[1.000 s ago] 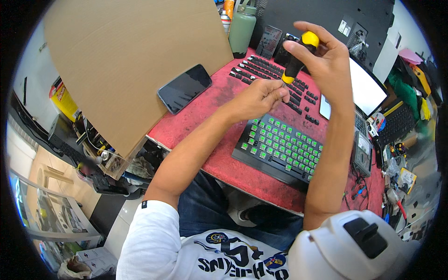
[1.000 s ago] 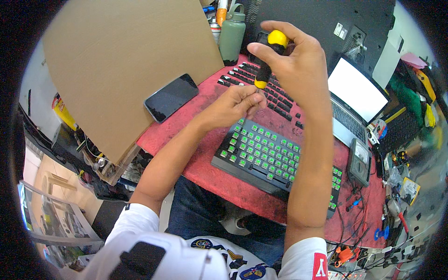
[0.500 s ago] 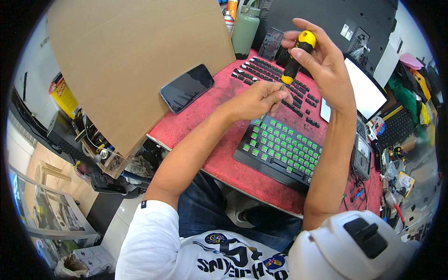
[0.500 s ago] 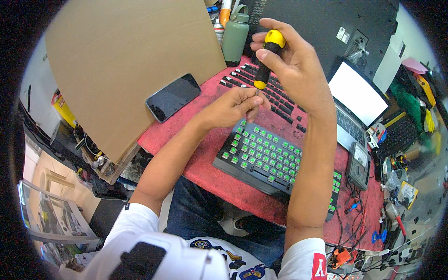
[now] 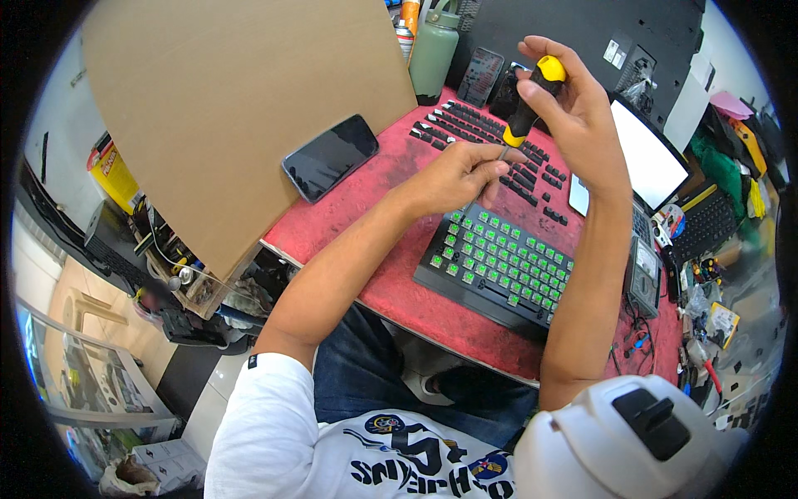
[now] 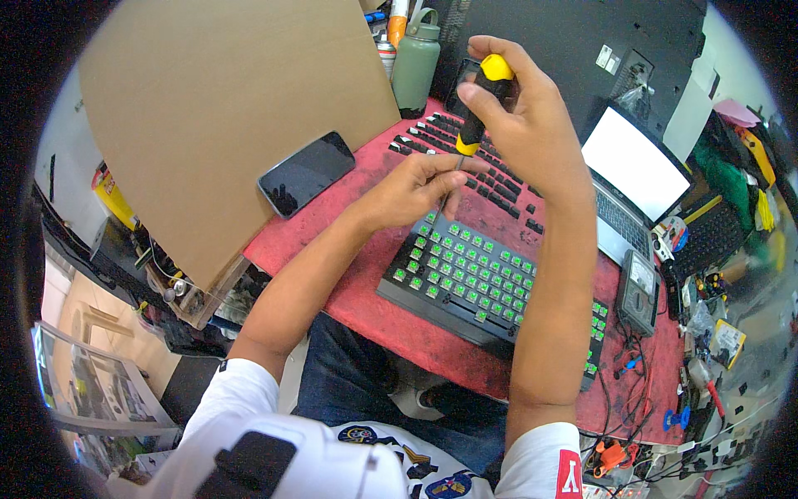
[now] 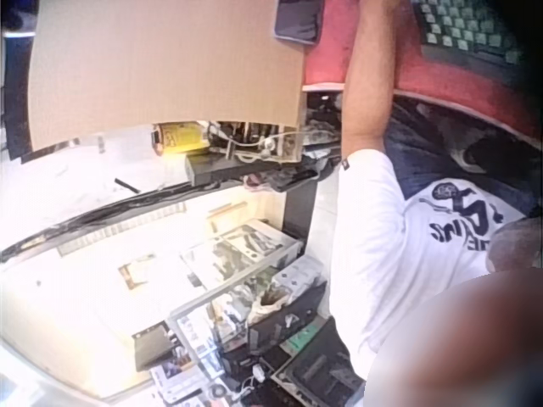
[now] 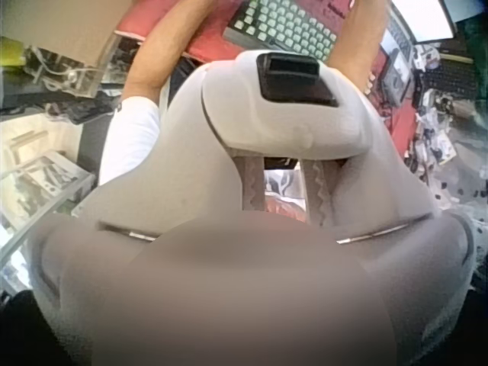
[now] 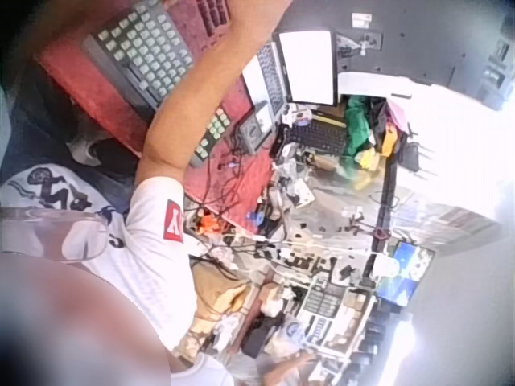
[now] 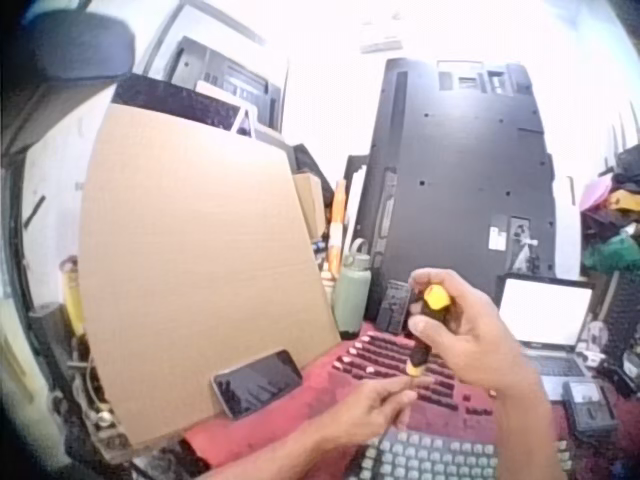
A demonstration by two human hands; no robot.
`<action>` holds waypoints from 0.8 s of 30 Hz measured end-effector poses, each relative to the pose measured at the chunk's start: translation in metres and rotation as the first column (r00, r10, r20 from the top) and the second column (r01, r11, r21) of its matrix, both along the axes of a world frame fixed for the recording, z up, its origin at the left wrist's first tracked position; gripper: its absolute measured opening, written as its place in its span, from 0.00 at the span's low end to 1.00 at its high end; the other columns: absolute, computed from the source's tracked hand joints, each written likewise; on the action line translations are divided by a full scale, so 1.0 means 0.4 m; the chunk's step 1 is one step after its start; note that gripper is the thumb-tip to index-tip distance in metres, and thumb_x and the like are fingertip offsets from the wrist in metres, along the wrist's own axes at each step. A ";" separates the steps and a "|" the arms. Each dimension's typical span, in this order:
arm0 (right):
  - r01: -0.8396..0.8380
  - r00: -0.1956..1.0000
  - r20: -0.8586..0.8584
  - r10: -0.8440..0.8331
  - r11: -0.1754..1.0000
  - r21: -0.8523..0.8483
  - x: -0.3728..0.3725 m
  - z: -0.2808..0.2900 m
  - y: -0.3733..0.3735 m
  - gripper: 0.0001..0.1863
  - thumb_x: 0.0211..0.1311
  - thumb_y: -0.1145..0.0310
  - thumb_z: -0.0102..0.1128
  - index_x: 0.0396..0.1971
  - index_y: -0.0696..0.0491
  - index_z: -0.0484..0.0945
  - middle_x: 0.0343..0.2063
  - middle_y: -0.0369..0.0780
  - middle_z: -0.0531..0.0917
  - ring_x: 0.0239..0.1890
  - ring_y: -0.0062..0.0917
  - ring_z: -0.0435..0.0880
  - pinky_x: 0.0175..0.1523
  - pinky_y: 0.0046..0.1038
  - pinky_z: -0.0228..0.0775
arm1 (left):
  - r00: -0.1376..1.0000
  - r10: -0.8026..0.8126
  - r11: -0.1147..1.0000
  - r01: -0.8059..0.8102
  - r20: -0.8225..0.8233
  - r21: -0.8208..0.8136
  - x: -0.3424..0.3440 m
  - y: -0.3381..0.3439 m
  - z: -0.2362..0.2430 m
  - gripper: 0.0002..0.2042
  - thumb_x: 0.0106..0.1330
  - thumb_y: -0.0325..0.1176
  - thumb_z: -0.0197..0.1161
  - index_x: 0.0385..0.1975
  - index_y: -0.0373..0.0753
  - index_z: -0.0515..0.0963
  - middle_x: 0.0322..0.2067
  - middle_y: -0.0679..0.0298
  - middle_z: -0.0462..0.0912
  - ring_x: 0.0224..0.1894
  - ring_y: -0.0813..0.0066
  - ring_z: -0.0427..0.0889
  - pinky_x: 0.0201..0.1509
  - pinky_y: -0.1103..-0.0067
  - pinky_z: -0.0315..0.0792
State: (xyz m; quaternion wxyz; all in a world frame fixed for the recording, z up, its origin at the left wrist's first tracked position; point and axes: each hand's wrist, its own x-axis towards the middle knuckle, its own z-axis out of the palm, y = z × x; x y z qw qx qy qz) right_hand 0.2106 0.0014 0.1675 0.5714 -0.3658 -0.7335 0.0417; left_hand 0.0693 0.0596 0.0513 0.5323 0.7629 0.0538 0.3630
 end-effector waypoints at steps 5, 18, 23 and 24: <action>0.212 0.965 0.179 -0.190 0.971 -0.111 0.014 0.024 -0.029 0.23 0.59 0.68 0.71 0.54 0.56 0.78 0.40 0.37 0.84 0.41 0.17 0.80 0.45 0.21 0.73 | 0.999 -0.033 0.999 0.033 -0.019 -0.002 0.001 0.004 -0.007 0.17 0.77 0.31 0.50 0.60 0.34 0.75 0.19 0.69 0.76 0.24 0.83 0.76 0.34 0.81 0.71; -0.032 0.999 0.039 0.037 0.991 -0.129 0.017 0.019 -0.023 0.22 0.62 0.71 0.68 0.57 0.57 0.77 0.40 0.38 0.84 0.39 0.16 0.79 0.41 0.19 0.71 | 1.000 -0.027 0.999 0.027 -0.006 -0.024 0.001 0.004 -0.007 0.15 0.77 0.32 0.52 0.57 0.33 0.76 0.19 0.68 0.77 0.24 0.82 0.77 0.34 0.81 0.72; 0.236 0.962 0.161 -0.221 0.969 -0.079 0.000 0.017 -0.023 0.25 0.60 0.69 0.70 0.57 0.59 0.76 0.41 0.39 0.84 0.40 0.20 0.82 0.46 0.23 0.76 | 0.999 -0.049 0.998 0.049 -0.004 -0.050 0.006 0.003 -0.007 0.14 0.76 0.32 0.53 0.55 0.33 0.78 0.19 0.68 0.78 0.23 0.81 0.78 0.32 0.80 0.73; 0.070 0.997 0.043 -0.067 0.995 -0.070 0.000 0.005 -0.014 0.26 0.59 0.68 0.71 0.57 0.60 0.76 0.41 0.40 0.85 0.40 0.22 0.82 0.47 0.24 0.76 | 0.999 -0.046 0.997 0.046 0.010 -0.065 0.006 0.003 -0.007 0.13 0.76 0.32 0.54 0.53 0.33 0.78 0.19 0.68 0.78 0.23 0.81 0.78 0.31 0.80 0.73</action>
